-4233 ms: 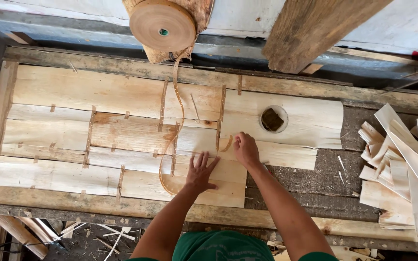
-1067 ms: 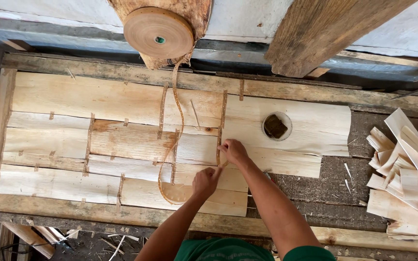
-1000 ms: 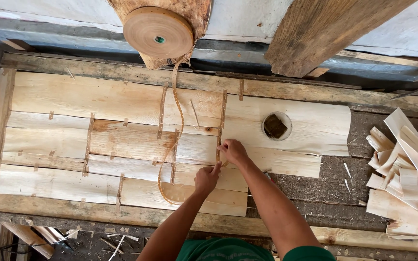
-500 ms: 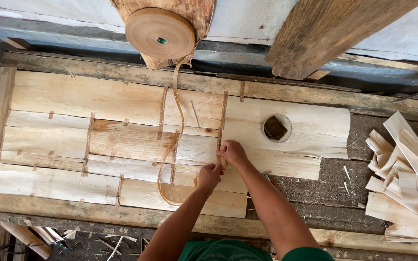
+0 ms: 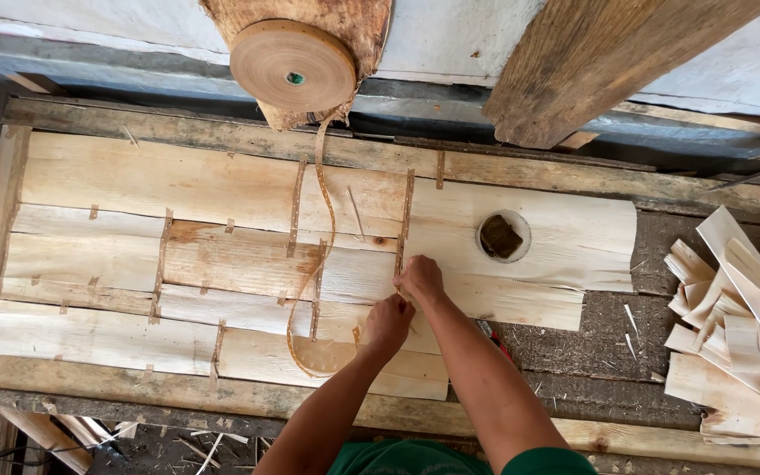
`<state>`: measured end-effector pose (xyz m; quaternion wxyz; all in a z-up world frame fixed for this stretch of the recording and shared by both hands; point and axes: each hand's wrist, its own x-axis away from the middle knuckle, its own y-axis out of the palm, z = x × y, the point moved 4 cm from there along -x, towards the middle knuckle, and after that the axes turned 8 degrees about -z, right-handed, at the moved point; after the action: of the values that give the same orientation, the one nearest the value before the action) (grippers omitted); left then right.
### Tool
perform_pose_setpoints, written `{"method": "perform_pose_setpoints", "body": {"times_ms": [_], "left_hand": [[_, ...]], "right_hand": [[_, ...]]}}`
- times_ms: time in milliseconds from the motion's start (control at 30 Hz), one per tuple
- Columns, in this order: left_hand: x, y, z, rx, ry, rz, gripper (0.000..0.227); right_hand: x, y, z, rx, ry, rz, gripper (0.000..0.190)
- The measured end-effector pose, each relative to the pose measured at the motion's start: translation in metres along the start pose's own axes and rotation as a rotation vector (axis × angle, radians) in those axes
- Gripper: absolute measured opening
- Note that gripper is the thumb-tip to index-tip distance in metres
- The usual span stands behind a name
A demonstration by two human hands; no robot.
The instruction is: Secure thin wood strips to a base using fiber ties and a cutter.
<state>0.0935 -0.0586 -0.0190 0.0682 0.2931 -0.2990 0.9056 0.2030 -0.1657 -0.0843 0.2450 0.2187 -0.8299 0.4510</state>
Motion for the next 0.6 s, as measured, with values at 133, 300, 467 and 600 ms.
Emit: {"method": "perform_pose_setpoints", "body": {"times_ms": [133, 300, 467, 600], "left_hand": [[-0.008, 0.006, -0.004, -0.054, -0.008, -0.002, 0.025], [-0.003, 0.045, 0.010, -0.241, 0.126, -0.176, 0.026], [0.022, 0.058, 0.025, -0.153, 0.144, -0.194, 0.019], [0.034, 0.023, 0.021, 0.030, 0.239, -0.076, 0.018]], "right_hand": [[0.001, -0.006, -0.009, 0.041, 0.046, -0.046, 0.042], [-0.012, -0.003, -0.005, 0.142, 0.157, -0.091, 0.057], [-0.003, -0.004, -0.005, 0.101, 0.095, -0.078, 0.053], [-0.004, 0.001, 0.005, 0.086, -0.041, -0.079, 0.046]]}}
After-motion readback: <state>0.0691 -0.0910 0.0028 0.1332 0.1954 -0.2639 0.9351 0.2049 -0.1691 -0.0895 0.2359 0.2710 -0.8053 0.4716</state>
